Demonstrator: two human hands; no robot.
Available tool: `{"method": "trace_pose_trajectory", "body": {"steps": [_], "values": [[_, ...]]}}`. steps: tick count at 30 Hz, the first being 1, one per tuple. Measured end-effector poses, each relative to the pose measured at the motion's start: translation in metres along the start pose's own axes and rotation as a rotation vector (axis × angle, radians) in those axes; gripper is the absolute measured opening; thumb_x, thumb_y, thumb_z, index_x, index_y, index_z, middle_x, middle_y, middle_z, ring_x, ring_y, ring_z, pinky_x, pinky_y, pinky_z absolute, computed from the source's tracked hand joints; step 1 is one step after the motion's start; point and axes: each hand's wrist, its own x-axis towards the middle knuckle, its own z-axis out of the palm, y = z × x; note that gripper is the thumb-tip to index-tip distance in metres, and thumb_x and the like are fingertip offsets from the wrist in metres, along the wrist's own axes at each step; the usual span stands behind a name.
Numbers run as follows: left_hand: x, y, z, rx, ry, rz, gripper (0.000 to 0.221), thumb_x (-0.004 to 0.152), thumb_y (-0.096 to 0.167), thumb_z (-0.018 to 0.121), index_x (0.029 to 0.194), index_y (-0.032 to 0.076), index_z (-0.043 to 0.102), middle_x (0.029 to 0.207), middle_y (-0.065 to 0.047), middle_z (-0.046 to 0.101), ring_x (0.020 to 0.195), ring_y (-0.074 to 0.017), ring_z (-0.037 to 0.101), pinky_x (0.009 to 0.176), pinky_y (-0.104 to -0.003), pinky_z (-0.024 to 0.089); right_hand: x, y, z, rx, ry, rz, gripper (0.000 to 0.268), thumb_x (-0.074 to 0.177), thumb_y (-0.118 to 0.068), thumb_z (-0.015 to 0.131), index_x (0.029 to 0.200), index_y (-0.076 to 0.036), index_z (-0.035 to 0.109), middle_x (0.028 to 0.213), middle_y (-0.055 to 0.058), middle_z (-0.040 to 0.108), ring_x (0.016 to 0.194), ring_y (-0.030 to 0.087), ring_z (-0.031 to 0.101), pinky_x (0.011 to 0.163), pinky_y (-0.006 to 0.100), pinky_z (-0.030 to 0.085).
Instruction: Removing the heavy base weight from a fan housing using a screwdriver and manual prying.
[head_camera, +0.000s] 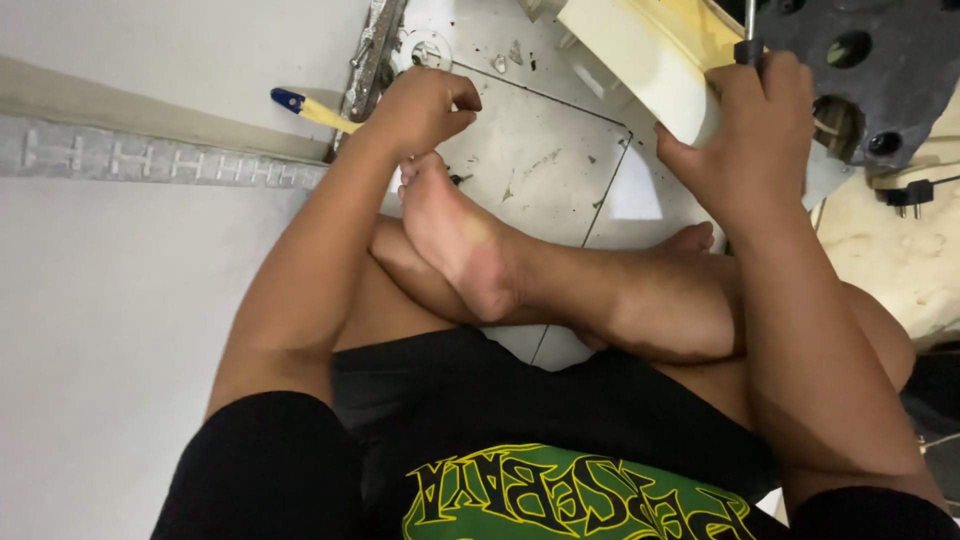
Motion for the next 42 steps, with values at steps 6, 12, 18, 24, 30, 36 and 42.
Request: {"method": "trace_pose_trajectory", "body": {"steps": [6, 12, 18, 24, 30, 36, 42], "values": [[0.023, -0.018, 0.011, 0.228, -0.290, 0.053, 0.020, 0.078, 0.017, 0.078, 0.097, 0.018, 0.083, 0.085, 0.001, 0.076, 0.078, -0.0245, 0.069, 0.074, -0.040, 0.055, 0.000, 0.003, 0.000, -0.025, 0.071, -0.037, 0.055, 0.078, -0.019, 0.098, 0.120, 0.006, 0.074, 0.112, 0.018, 0.052, 0.102, 0.034, 0.053, 0.084, 0.042, 0.050], [0.032, -0.014, 0.019, 0.188, -0.291, -0.003, 0.014, 0.085, 0.024, 0.075, 0.095, 0.017, 0.081, 0.081, -0.001, 0.075, 0.068, -0.0246, 0.067, 0.071, -0.039, 0.055, 0.003, 0.008, -0.001, -0.015, 0.047, 0.023, 0.050, 0.078, 0.002, 0.087, 0.124, 0.010, 0.067, 0.117, 0.025, 0.049, 0.104, 0.044, 0.055, 0.088, 0.048, 0.050], [0.052, 0.047, 0.030, 0.151, -0.111, 0.125, 0.024, 0.083, 0.025, 0.063, 0.091, 0.008, 0.078, 0.082, -0.012, 0.075, 0.070, -0.0401, 0.065, 0.066, -0.049, 0.051, 0.008, 0.032, 0.010, -0.027, 0.166, 0.040, 0.049, 0.075, 0.009, 0.082, 0.122, 0.007, 0.068, 0.118, 0.024, 0.048, 0.103, 0.042, 0.053, 0.083, 0.047, 0.050], [0.057, 0.124, 0.062, 0.107, -0.370, 0.162, 0.019, 0.080, 0.017, 0.067, 0.092, 0.018, 0.081, 0.088, -0.002, 0.077, 0.076, -0.0311, 0.068, 0.068, -0.045, 0.052, 0.018, 0.045, -0.009, 0.077, 0.299, -0.061, 0.049, 0.076, 0.023, 0.073, 0.124, 0.012, 0.067, 0.126, 0.026, 0.055, 0.098, 0.041, 0.061, 0.076, 0.045, 0.054], [0.066, 0.117, 0.131, 0.312, -0.489, 0.277, 0.015, 0.087, 0.003, 0.060, 0.084, 0.009, 0.073, 0.086, -0.011, 0.073, 0.076, -0.0337, 0.067, 0.068, -0.047, 0.054, 0.010, 0.101, 0.009, 0.227, 0.322, 0.026, 0.040, 0.094, 0.019, 0.062, 0.135, 0.017, 0.066, 0.113, 0.032, 0.078, 0.087, 0.040, 0.073, 0.079, 0.043, 0.060], [0.091, 0.113, 0.145, 0.152, -0.109, 0.270, 0.023, 0.095, 0.020, 0.056, 0.110, 0.016, 0.073, 0.110, -0.005, 0.075, 0.095, -0.0325, 0.067, 0.078, -0.046, 0.054, 0.007, 0.108, 0.007, 0.357, 0.363, 0.048, 0.034, 0.096, 0.021, 0.058, 0.129, 0.020, 0.067, 0.113, 0.031, 0.074, 0.089, 0.037, 0.066, 0.080, 0.039, 0.054], [0.091, 0.118, 0.143, -0.003, -0.163, 0.100, 0.029, 0.093, 0.030, 0.053, 0.107, 0.015, 0.073, 0.103, -0.008, 0.075, 0.083, -0.0326, 0.067, 0.070, -0.045, 0.052, 0.017, 0.090, -0.005, 0.453, 0.409, -0.012, 0.026, 0.092, 0.029, 0.066, 0.116, 0.022, 0.073, 0.099, 0.023, 0.067, 0.078, 0.027, 0.048, 0.070, 0.035, 0.045]]}}
